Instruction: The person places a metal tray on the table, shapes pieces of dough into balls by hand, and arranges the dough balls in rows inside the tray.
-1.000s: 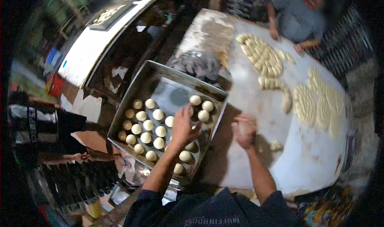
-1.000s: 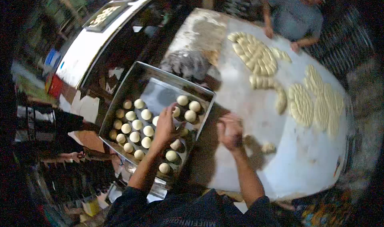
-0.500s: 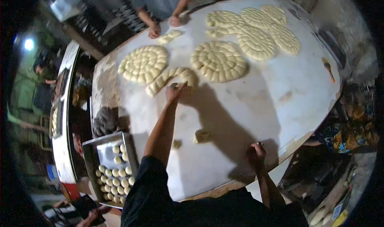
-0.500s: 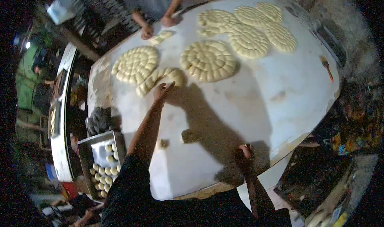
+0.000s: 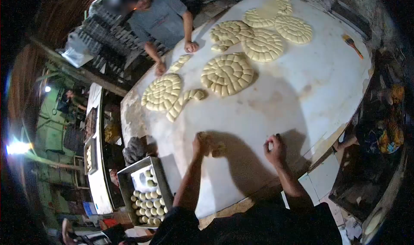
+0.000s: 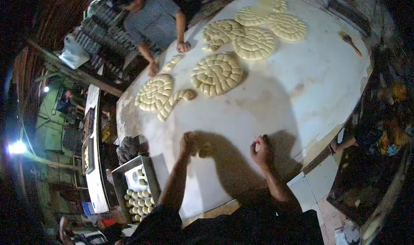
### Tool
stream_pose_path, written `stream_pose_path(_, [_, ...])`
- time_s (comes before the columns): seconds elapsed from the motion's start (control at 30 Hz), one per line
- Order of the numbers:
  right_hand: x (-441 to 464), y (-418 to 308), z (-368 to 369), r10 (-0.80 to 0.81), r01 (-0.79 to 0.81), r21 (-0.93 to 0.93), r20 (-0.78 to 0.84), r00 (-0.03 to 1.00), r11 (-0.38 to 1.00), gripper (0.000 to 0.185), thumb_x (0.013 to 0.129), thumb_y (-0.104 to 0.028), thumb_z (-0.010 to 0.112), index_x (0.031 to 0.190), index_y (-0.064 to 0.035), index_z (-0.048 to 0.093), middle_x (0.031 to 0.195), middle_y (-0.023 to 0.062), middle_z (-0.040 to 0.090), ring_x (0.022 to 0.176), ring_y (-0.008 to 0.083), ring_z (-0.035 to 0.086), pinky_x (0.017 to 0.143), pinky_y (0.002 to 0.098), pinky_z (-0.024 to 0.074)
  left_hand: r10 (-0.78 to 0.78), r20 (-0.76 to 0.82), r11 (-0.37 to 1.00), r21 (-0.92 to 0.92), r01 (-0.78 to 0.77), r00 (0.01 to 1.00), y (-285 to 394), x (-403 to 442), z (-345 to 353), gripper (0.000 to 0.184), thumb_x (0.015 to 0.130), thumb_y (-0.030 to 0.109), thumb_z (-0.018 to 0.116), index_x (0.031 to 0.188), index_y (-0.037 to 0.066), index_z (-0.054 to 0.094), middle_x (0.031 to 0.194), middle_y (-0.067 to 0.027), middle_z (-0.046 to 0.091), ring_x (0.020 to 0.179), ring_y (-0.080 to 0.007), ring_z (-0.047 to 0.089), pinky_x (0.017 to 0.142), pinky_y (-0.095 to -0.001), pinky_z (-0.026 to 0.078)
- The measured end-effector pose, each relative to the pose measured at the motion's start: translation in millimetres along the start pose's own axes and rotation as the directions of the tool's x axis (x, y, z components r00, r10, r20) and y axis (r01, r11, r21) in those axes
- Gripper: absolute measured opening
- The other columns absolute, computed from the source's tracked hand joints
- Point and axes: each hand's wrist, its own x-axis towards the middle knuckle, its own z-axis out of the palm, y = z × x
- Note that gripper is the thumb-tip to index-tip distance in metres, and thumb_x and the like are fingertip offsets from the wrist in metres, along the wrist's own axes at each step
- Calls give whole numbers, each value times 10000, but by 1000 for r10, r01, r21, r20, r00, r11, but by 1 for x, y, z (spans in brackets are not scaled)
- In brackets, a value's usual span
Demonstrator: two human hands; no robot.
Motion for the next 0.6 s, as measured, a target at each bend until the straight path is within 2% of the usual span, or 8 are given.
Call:
stream_pose_path(0.17, [-1,-9,10,-232,235,23,-90,969,972,99,773,-85,637,793,-46,549,725,92,527,636,230,528,588,345,422,-88,-64,862,-505,44,994,3,-160,-33,274,902,205,601,1111,44,527,838,-90,617,719,-122,582,579,-286,485])
stream_pose_path(0.2, [-16,-1,28,-148,134,262,34,988,956,109,802,-118,619,763,-39,554,690,75,533,648,160,524,570,314,391,-28,-96,784,-619,-38,995,9,-189,-40,240,916,168,581,1106,45,501,834,-75,592,722,-99,562,580,-264,470])
stream_pose_path(0.23, [-31,-27,19,60,-79,27,432,900,996,127,837,-160,615,803,-39,597,754,67,594,705,118,555,613,282,421,28,-141,689,-714,-121,990,8,-215,-42,210,930,130,561,1101,45,474,831,-61,566,725,-77,543,582,-243,456])
stream_pose_path(0.27, [-64,-9,58,-172,-174,597,476,863,783,231,840,-253,646,915,-36,639,877,68,654,818,133,595,669,294,467,79,-227,516,-824,-235,971,4,-234,-37,214,926,97,568,1075,43,424,822,-45,548,733,-108,550,618,-260,472])
stream_pose_path(0.37, [-151,-106,68,-331,-671,641,768,549,373,411,904,-319,584,1207,-62,480,1164,76,550,1045,196,539,822,395,491,155,-427,237,-860,-453,891,-12,-275,-29,223,887,7,596,988,58,404,995,-66,509,860,-112,536,720,-272,483])
stream_pose_path(0.43, [-202,-154,78,-106,-701,706,709,698,104,393,902,-216,612,1219,-62,440,1167,110,551,1063,225,560,822,389,527,184,-431,347,-812,-469,883,-27,-297,-38,251,887,-63,557,938,91,366,1010,-54,472,903,-94,506,725,-219,445])
stream_pose_path(0.5, [-212,-185,72,48,-595,743,612,789,307,374,859,-112,652,1147,-66,418,1102,146,565,972,242,605,790,356,540,95,-444,275,-849,-452,891,-34,-319,-46,263,882,-40,580,974,78,363,961,-57,482,862,-99,516,712,-217,440])
stream_pose_path(0.6, [-218,-170,64,27,-496,643,595,803,583,403,812,-41,676,1095,-71,391,1024,151,577,875,239,628,752,340,551,157,-403,782,-507,-363,902,-65,-346,-75,389,838,75,677,1081,6,381,740,-81,561,688,-122,597,659,-219,457])
